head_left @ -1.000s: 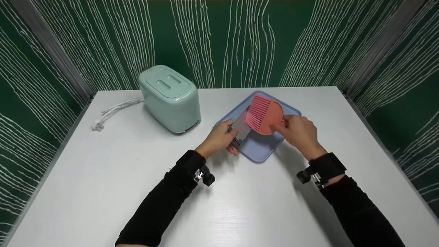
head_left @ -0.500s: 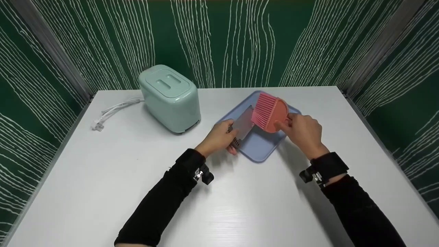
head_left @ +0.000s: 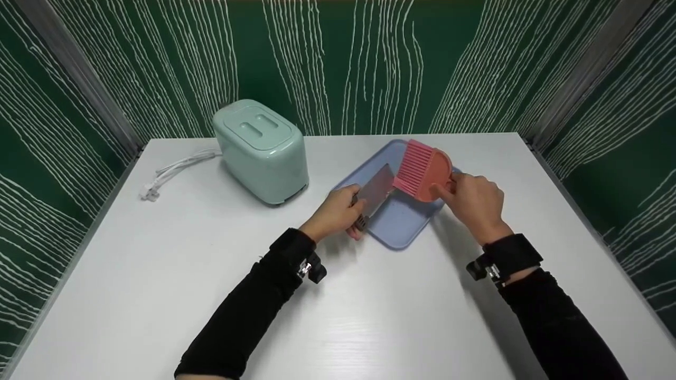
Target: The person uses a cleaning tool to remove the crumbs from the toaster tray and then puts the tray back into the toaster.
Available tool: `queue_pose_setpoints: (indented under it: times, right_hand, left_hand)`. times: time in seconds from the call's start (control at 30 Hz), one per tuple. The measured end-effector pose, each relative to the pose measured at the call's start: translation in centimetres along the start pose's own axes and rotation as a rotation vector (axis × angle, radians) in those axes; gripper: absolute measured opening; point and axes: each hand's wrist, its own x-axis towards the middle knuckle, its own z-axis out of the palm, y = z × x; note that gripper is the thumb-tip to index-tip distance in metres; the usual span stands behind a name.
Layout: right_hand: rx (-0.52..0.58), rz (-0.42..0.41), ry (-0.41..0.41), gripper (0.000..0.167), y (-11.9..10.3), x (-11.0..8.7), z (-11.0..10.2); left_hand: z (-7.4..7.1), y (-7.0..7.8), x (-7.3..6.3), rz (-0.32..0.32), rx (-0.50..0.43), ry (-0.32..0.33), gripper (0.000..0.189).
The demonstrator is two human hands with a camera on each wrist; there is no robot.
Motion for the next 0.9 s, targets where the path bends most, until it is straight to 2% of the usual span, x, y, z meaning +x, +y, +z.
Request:
queue_pose_setpoints:
  times: [0.23, 0.53, 0.77, 0.9]
  right_hand:
    - [-0.021, 0.009, 0.018, 0.041, 0.5, 0.1, -0.4]
    - [0.011, 0.028, 0.033, 0.043, 0.9, -0.2, -1.3]
    - [0.121, 0.013, -0.083, 0.044, -0.2, -0.9, -2.2]
    - [0.146, -0.012, -0.128, 0.044, -1.3, -1.5, -2.2]
  left_hand:
    - [0.1, 0.0, -0.2, 0.015, 0.034, 0.004, 0.018]
    - [-0.1, 0.0, -0.1, -0.012, 0.073, 0.0, 0.01]
    - [-0.3, 0.1, 0.0, -0.002, 0.118, 0.025, 0.012]
    - [-0.3, 0.1, 0.0, -0.001, 0.116, 0.037, 0.011]
